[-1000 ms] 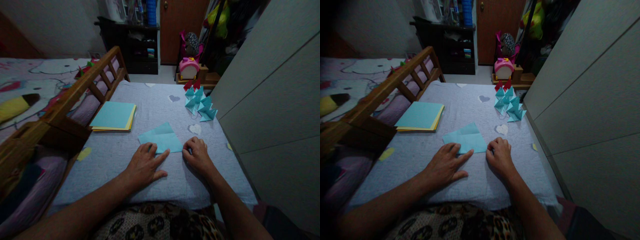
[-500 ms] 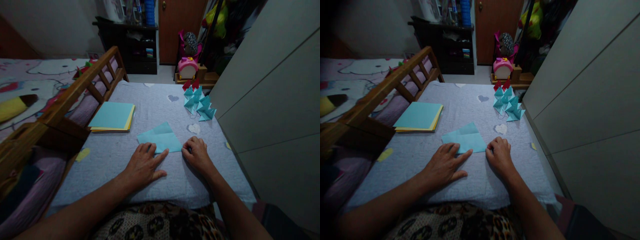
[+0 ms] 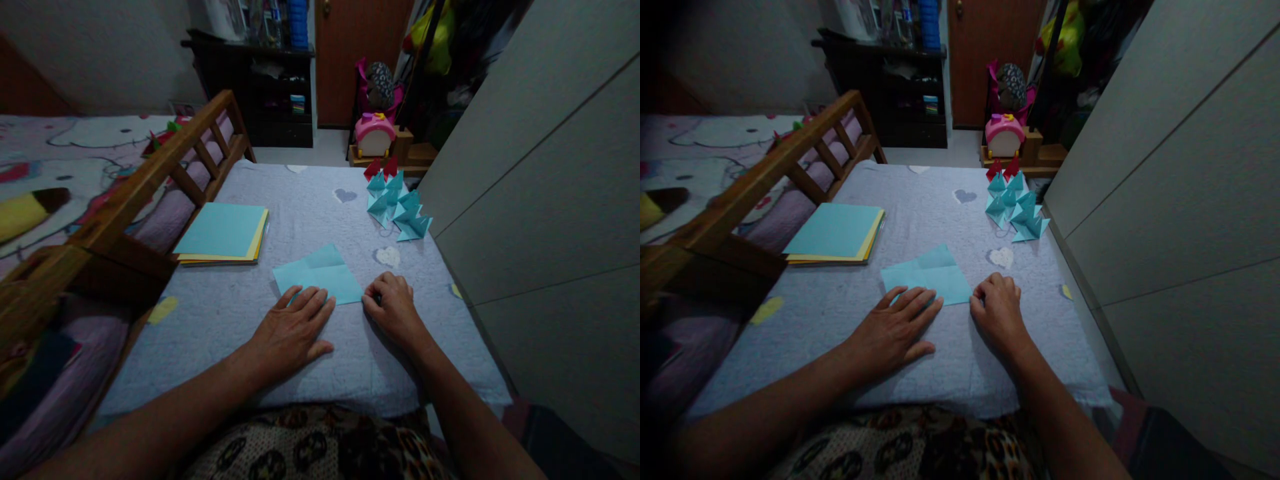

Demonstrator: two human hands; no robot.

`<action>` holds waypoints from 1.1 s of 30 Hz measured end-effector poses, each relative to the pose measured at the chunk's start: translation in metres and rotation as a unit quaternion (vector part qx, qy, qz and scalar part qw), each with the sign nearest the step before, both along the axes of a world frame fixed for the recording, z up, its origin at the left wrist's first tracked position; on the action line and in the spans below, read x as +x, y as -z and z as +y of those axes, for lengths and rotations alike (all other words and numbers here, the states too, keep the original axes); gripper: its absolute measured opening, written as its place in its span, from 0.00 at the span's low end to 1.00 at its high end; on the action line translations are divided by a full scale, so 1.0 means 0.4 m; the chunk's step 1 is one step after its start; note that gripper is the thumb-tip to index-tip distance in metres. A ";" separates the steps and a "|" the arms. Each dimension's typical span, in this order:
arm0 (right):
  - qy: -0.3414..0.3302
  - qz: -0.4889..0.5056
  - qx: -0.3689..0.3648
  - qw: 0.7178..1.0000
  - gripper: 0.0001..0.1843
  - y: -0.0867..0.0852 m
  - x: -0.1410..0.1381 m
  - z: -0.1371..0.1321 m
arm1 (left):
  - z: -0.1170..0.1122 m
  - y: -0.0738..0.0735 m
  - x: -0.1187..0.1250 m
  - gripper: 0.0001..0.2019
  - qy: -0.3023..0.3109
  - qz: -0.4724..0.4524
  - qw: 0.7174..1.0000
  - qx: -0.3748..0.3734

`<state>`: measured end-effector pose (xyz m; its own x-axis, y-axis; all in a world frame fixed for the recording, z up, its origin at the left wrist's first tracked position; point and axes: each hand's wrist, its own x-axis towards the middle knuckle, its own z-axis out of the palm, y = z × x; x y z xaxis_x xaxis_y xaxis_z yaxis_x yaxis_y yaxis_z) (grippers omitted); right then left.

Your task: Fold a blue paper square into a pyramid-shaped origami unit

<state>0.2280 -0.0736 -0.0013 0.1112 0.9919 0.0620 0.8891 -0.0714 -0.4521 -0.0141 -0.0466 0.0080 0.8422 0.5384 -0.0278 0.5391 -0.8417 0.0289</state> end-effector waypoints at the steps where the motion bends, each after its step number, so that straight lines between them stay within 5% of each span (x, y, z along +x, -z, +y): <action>1: -0.001 -0.002 0.001 1.000 0.05 0.000 0.000 0.000 | 0.003 0.000 0.002 0.32 0.009 0.004 1.000 -0.004; 11: 0.011 -0.002 0.006 1.000 0.04 -0.006 -0.006 0.000 | 0.023 0.000 0.017 0.40 0.028 0.015 0.999 -0.024; 33: -0.008 0.027 0.008 1.000 0.04 -0.010 0.013 -0.014 | 0.019 0.013 0.013 0.39 0.015 -0.011 1.000 -0.021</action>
<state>0.2331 -0.0790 0.0028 0.0995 0.9924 0.0723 0.8645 -0.0503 -0.5001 -0.0090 -0.0392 0.0027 0.8581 0.5125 -0.0310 0.5133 -0.8549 0.0758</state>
